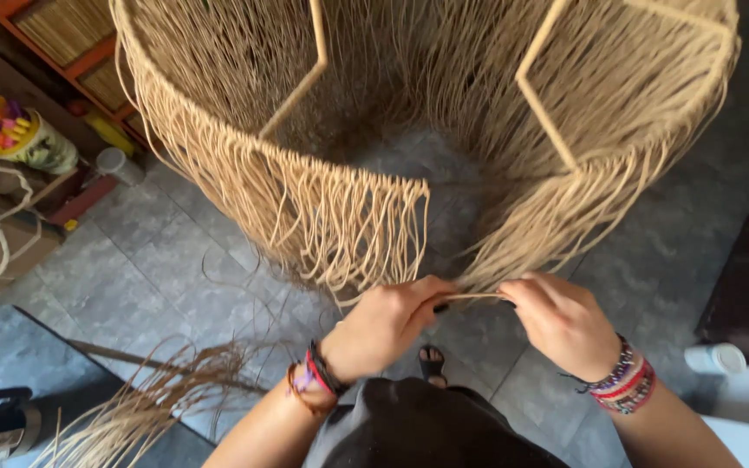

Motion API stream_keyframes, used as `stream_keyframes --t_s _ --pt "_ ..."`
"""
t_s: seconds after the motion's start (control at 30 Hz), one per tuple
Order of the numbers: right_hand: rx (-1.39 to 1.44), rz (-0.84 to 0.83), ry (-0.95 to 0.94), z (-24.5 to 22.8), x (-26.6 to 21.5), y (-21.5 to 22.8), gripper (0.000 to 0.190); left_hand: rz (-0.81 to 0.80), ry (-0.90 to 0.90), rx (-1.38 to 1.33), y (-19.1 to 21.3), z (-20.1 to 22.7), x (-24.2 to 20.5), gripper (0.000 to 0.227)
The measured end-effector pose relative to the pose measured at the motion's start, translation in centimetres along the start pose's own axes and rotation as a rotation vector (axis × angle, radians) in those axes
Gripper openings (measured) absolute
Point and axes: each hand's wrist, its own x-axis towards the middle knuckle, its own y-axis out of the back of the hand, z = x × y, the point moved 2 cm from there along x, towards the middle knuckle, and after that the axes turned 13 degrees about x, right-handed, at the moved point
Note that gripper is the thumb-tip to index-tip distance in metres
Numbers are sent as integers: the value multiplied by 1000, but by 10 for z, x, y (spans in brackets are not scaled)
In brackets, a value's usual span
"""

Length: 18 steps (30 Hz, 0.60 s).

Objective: Weave natural fiber strands onto a circular frame to construct a lampshade.

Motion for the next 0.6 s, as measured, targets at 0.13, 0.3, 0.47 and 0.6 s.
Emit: stream_keyframes --t_s 0.13,0.3,0.47,0.6 --pt "101 254 81 0 30 33 22 457 -112 109 3 13 9 37" --pt "277 534 -143 20 86 45 31 721 -354 400 -23 -7 26 38" --pt "-96 238 -116 51 131 13 13 469 69 530 -70 -38 72 59" --pt "-145 97 -106 52 126 5 16 435 313 632 -85 -61 95 79"
